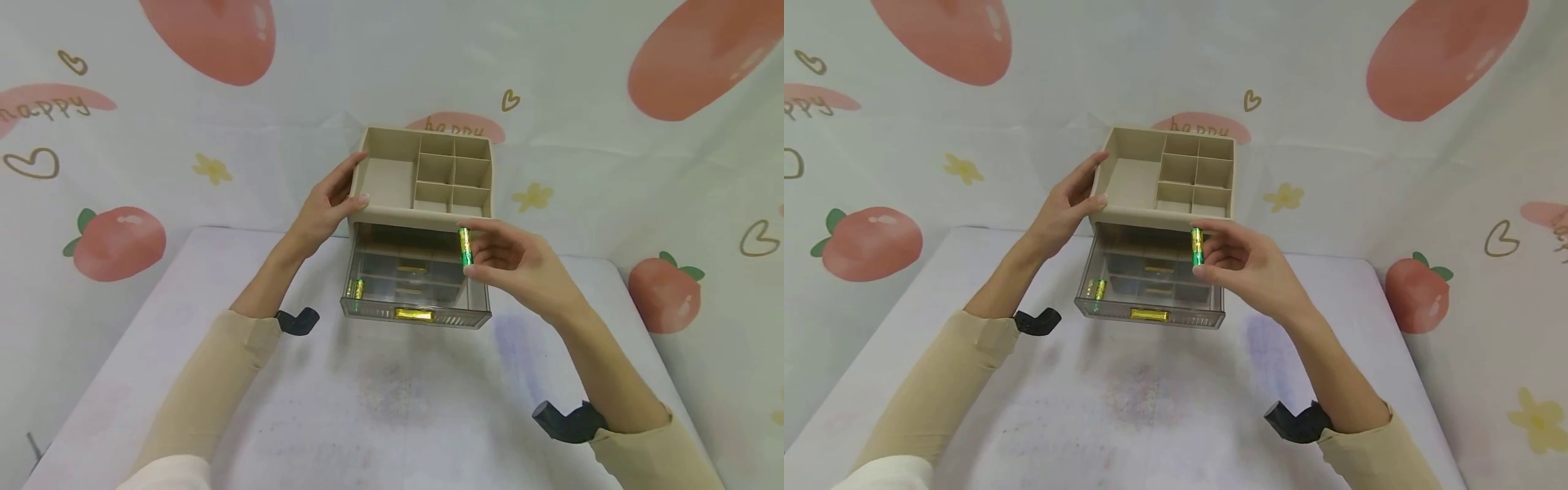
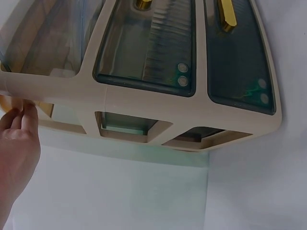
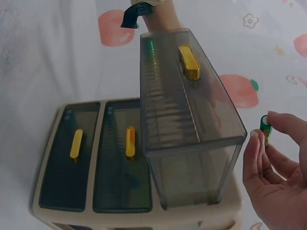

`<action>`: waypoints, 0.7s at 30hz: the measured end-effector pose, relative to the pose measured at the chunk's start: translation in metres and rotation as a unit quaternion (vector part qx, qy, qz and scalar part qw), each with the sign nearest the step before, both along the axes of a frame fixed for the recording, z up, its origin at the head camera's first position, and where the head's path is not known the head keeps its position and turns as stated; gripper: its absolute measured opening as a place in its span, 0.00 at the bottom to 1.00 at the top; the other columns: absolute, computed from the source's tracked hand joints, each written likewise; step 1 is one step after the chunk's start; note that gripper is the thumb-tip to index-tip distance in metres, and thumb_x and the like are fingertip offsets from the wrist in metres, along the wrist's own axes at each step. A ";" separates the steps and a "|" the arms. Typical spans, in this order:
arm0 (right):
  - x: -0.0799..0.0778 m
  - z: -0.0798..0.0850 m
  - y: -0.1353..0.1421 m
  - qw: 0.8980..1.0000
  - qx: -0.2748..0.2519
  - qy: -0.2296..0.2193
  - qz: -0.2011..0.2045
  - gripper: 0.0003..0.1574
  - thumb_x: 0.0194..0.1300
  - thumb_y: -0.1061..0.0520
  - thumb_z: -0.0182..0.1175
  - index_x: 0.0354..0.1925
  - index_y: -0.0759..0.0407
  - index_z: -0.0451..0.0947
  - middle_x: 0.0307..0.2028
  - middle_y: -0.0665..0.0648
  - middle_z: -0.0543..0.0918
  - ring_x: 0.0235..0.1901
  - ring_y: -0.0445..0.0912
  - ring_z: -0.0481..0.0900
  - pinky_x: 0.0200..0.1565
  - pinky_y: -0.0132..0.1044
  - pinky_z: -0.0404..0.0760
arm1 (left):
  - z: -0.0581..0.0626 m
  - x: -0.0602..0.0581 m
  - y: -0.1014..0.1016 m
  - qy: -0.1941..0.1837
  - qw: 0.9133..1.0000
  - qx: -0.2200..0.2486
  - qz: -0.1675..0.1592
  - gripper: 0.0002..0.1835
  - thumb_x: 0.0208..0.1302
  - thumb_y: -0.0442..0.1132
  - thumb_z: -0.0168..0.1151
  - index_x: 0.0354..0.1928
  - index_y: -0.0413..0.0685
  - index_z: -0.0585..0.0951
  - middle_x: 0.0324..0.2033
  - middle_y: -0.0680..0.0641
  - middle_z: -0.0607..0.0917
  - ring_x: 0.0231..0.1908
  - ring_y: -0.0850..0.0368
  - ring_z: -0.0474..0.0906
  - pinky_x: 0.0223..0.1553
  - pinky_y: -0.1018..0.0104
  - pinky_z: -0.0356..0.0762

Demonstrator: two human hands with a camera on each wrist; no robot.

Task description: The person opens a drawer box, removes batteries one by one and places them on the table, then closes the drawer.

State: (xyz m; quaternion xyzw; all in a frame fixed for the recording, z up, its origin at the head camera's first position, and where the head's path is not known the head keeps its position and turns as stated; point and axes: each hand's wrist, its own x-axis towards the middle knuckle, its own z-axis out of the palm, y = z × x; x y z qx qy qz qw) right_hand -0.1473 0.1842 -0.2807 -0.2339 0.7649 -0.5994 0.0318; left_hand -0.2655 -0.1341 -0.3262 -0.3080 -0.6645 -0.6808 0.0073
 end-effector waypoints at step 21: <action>0.007 -0.016 0.034 0.997 -0.047 -0.027 -0.051 0.33 0.60 0.74 0.65 0.63 0.62 0.76 0.39 0.53 0.81 0.38 0.41 0.80 0.41 0.29 0.80 | 0.000 0.000 0.001 0.002 1.000 0.001 0.002 0.35 0.70 0.29 0.55 0.77 0.47 0.58 0.76 0.50 0.57 0.75 0.52 0.51 0.72 0.63 0.52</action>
